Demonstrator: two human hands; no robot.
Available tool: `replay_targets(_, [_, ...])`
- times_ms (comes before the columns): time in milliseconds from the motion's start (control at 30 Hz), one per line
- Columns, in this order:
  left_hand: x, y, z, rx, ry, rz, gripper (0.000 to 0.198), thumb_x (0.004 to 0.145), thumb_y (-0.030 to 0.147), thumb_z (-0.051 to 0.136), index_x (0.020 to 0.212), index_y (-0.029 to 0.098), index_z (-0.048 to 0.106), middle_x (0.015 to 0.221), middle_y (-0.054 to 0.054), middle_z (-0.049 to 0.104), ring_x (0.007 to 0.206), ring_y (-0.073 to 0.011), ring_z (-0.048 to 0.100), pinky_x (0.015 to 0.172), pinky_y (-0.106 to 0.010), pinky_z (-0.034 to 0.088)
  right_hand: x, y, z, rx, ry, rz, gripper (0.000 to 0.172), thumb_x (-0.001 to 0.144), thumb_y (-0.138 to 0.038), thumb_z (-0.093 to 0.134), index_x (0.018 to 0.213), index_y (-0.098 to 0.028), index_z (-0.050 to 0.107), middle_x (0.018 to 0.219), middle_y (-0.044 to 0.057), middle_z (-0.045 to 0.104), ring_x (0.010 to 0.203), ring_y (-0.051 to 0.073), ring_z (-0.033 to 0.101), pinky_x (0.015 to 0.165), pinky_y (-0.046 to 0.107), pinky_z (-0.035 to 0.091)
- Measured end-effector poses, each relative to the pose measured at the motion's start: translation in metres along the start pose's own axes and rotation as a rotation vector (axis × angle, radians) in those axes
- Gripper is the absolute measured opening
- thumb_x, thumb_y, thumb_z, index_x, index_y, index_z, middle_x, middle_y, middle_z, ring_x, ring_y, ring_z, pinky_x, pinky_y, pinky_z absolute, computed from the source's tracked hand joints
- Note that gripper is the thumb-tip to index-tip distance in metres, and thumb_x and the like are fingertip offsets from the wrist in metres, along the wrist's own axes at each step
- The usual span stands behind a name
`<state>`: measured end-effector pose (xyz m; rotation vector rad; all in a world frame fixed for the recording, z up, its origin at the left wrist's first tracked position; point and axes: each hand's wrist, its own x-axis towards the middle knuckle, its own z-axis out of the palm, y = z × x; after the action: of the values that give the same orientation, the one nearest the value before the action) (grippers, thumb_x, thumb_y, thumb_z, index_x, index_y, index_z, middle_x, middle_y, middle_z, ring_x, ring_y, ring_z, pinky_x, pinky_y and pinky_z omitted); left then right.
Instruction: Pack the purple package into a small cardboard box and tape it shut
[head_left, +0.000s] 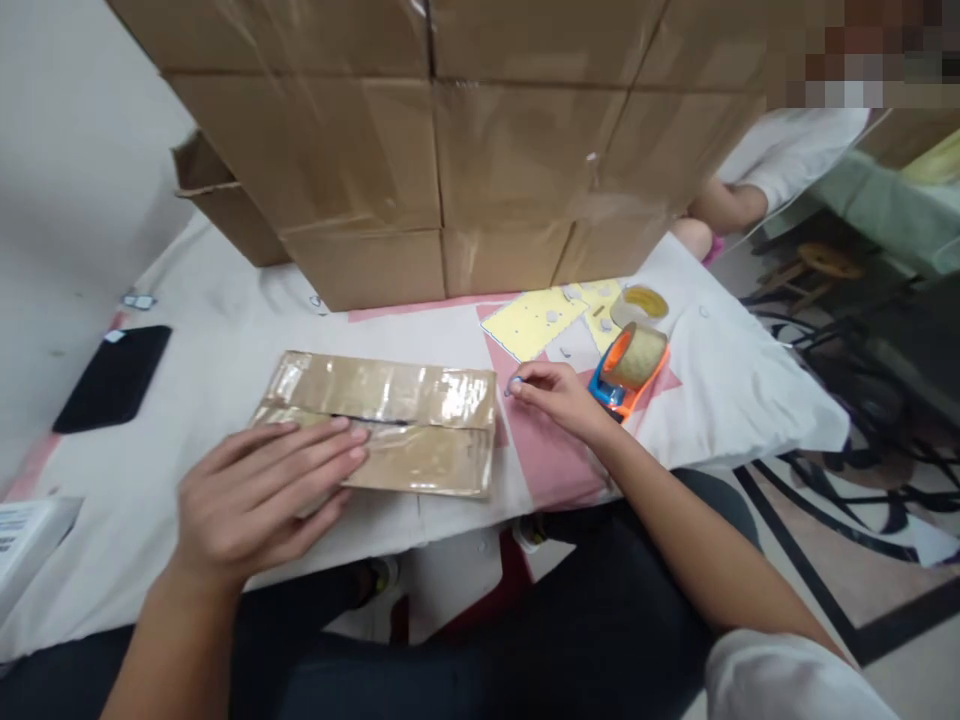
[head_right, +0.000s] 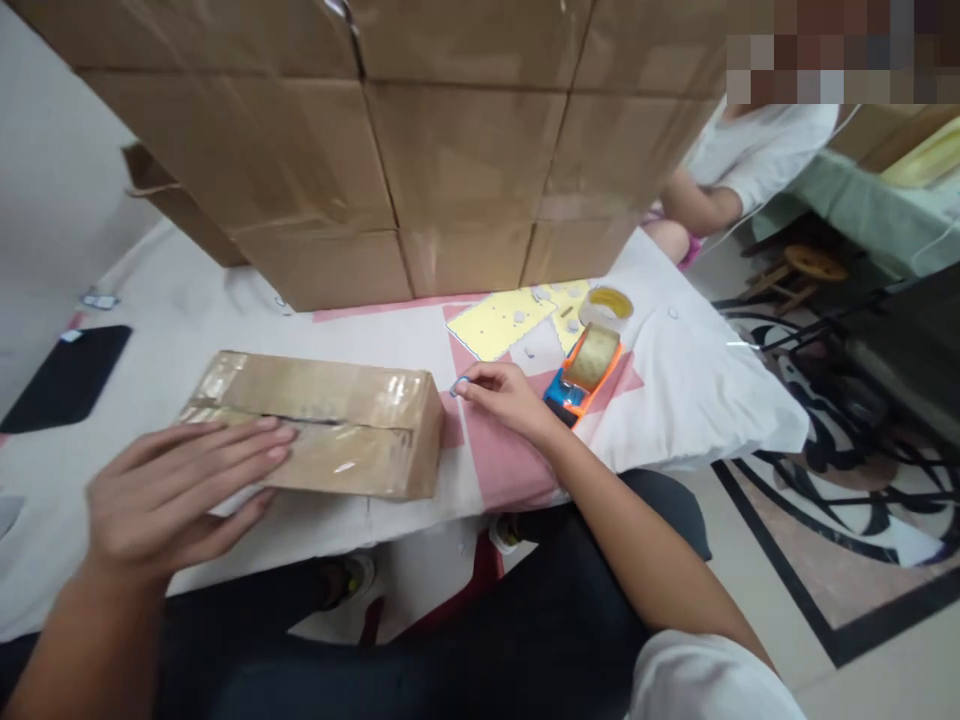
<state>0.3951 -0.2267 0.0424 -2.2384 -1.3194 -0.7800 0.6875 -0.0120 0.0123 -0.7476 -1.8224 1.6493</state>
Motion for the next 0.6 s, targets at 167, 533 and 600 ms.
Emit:
replay_targets(167, [-0.004,-0.009,0.008,-0.01,0.128,0.016,0.052,0.072,0.016,0.073,0.124,0.023,0.07,0.115,0.0,0.076,0.102,-0.0198,0.075,0.095,-0.033,0.052,-0.007,0.007,0.012,0.118,-0.131,-0.004,0.03,0.081,-0.043,0.077,0.072,-0.015,0.067,0.073,0.0,0.065,0.07,0.011,0.057,0.07,0.026,0.046])
replay_targets(533, [-0.013,-0.011,0.005,-0.018,0.076,-0.009,0.057,0.064,0.028,0.068,0.121,0.034,0.072,0.108,0.009,0.076,0.081,-0.0213,0.077,0.066,-0.037,0.051,-0.021,0.01,0.027,0.114,-0.317,0.034,0.022,0.086,-0.031,0.073,0.075,-0.016,0.062,0.077,-0.001,0.063,0.073,0.011,0.057,0.068,0.025,0.045])
replay_targets(600, [-0.015,-0.011,0.005,-0.114,0.131,-0.315,0.044,0.053,0.034,0.077,0.097,0.038,0.079,0.088,0.012,0.079,0.07,-0.0223,0.075,0.065,-0.039,0.051,-0.02,0.008,0.025,0.086,-0.341,0.031,0.019,0.087,-0.028,0.071,0.075,-0.017,0.061,0.078,-0.001,0.062,0.074,0.011,0.056,0.068,0.025,0.044])
